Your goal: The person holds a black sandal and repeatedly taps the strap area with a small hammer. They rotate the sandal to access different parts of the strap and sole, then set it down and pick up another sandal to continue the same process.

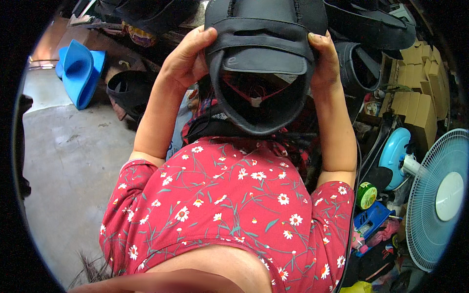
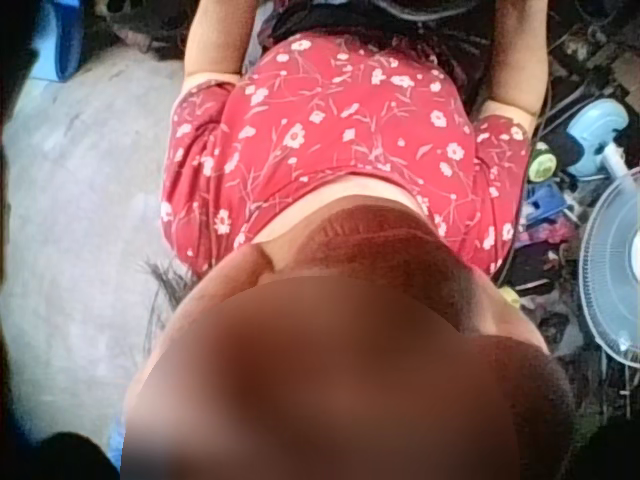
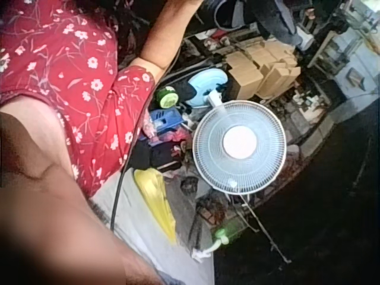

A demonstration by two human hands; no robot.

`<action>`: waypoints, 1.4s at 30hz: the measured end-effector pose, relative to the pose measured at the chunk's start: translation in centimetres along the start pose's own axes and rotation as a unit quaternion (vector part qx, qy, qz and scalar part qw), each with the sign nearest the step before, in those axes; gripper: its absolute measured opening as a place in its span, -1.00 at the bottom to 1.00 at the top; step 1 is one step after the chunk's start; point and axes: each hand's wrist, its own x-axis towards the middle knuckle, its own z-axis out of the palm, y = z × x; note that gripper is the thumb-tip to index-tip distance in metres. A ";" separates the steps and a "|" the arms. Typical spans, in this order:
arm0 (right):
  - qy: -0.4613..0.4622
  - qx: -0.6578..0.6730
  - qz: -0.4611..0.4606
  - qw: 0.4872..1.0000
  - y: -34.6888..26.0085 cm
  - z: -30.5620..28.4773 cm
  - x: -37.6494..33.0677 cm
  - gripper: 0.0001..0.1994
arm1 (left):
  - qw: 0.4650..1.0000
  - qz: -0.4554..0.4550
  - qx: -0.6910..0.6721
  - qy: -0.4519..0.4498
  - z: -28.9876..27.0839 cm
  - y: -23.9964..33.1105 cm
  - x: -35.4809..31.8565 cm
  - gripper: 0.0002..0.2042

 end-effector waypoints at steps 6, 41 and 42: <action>0.091 -0.059 0.014 0.994 2.1 -1.3 0.5 -0.83 | 0.987 0.092 -0.106 -0.079 -0.7 -1.1 0.7 -0.60; 0.073 -0.156 -0.014 0.985 -1.0 1.3 -1.2 -0.22 | 0.938 0.196 0.282 0.047 4.8 1.1 1.7 -0.67; 0.062 -0.164 -0.024 0.984 -0.9 1.6 -1.3 -0.33 | 0.950 0.160 0.262 0.056 4.8 0.9 1.9 -0.67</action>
